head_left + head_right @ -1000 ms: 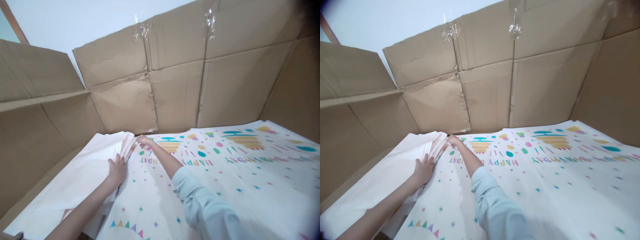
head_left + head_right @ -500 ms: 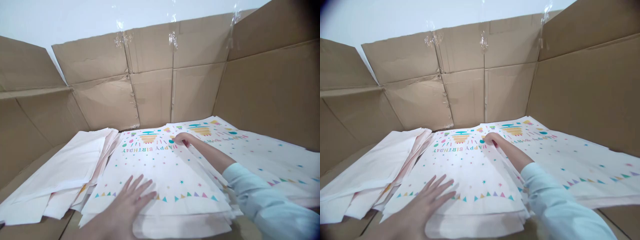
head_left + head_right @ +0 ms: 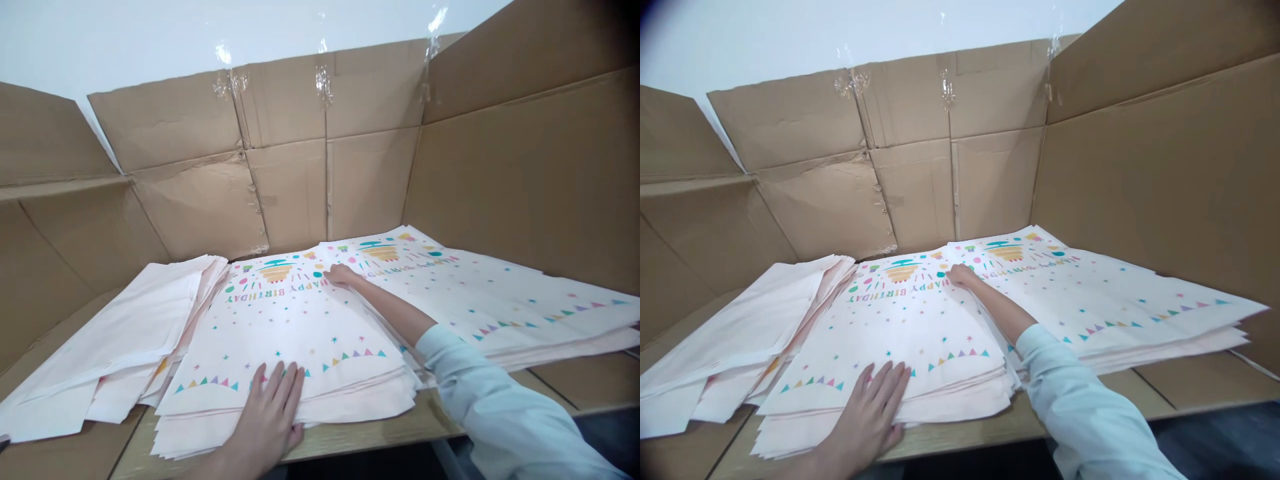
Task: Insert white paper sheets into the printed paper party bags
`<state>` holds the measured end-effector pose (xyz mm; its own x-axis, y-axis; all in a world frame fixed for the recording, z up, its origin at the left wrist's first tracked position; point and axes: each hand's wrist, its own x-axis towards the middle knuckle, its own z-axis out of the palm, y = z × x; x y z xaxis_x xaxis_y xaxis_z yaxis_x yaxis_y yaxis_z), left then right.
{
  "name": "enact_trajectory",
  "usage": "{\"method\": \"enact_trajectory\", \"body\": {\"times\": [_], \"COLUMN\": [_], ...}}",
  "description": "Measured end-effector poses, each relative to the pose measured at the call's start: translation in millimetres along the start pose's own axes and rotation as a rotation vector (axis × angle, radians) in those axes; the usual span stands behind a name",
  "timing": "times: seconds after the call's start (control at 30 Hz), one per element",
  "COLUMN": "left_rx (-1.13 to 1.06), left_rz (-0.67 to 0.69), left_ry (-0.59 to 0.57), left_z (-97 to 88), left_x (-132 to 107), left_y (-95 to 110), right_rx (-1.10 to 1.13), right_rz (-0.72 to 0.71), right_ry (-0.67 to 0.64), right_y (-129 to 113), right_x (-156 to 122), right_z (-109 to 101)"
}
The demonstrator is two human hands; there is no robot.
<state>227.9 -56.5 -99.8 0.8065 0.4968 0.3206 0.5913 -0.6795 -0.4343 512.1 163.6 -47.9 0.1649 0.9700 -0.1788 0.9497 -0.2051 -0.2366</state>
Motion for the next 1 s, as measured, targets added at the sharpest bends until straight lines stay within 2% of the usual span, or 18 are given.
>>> {"method": "enact_trajectory", "body": {"times": [0.13,0.23,0.37,0.47,0.53,0.6,0.63,0.7,0.77,0.9,0.97,1.0], "left_rx": [-0.029,-0.054,-0.046,-0.033,-0.025,-0.020,-0.018,-0.016,-0.015,-0.033,-0.047,-0.051], "left_rz": [0.011,-0.003,-0.029,-0.025,-0.037,-0.046,-0.049,-0.050,-0.045,-0.041,-0.050,-0.050], "left_ry": [0.042,0.083,0.088,0.090,0.080,0.050,0.036,0.027,0.041,0.060,0.055,0.054], "left_z": [2.5,4.5,7.0,10.8,12.7,13.4,13.4,12.8,11.9,7.6,5.1,4.2], "left_x": [7.0,10.1,11.3,14.2,18.4,23.2,25.3,27.6,27.4,24.1,23.2,22.9], "left_y": [-4.0,-8.1,-10.3,-13.2,-16.3,-19.6,-20.9,-22.3,-22.2,-19.0,-18.0,-18.0], "right_rx": [0.012,0.044,0.035,-0.039,-0.125,-0.208,-0.236,-0.282,-0.313,-0.253,-0.185,-0.156], "right_rz": [-0.047,-0.118,-0.212,-0.346,-0.384,-0.403,-0.420,-0.437,-0.458,-0.510,-0.400,-0.304], "right_ry": [-0.053,-0.073,-0.077,-0.199,-0.272,-0.206,-0.130,0.034,0.142,0.122,0.166,0.235], "right_y": [10.7,32.5,84.2,127.4,151.1,168.2,174.3,182.3,186.1,190.0,191.5,191.7], "right_x": [-18.3,-39.4,-85.3,-133.9,-166.6,-193.5,-203.8,-218.5,-227.3,-233.2,-230.9,-228.8], "right_z": [-5.6,-17.7,-34.8,-38.0,-32.1,-20.7,-14.0,-2.1,3.8,-8.8,-24.4,-33.2]}}
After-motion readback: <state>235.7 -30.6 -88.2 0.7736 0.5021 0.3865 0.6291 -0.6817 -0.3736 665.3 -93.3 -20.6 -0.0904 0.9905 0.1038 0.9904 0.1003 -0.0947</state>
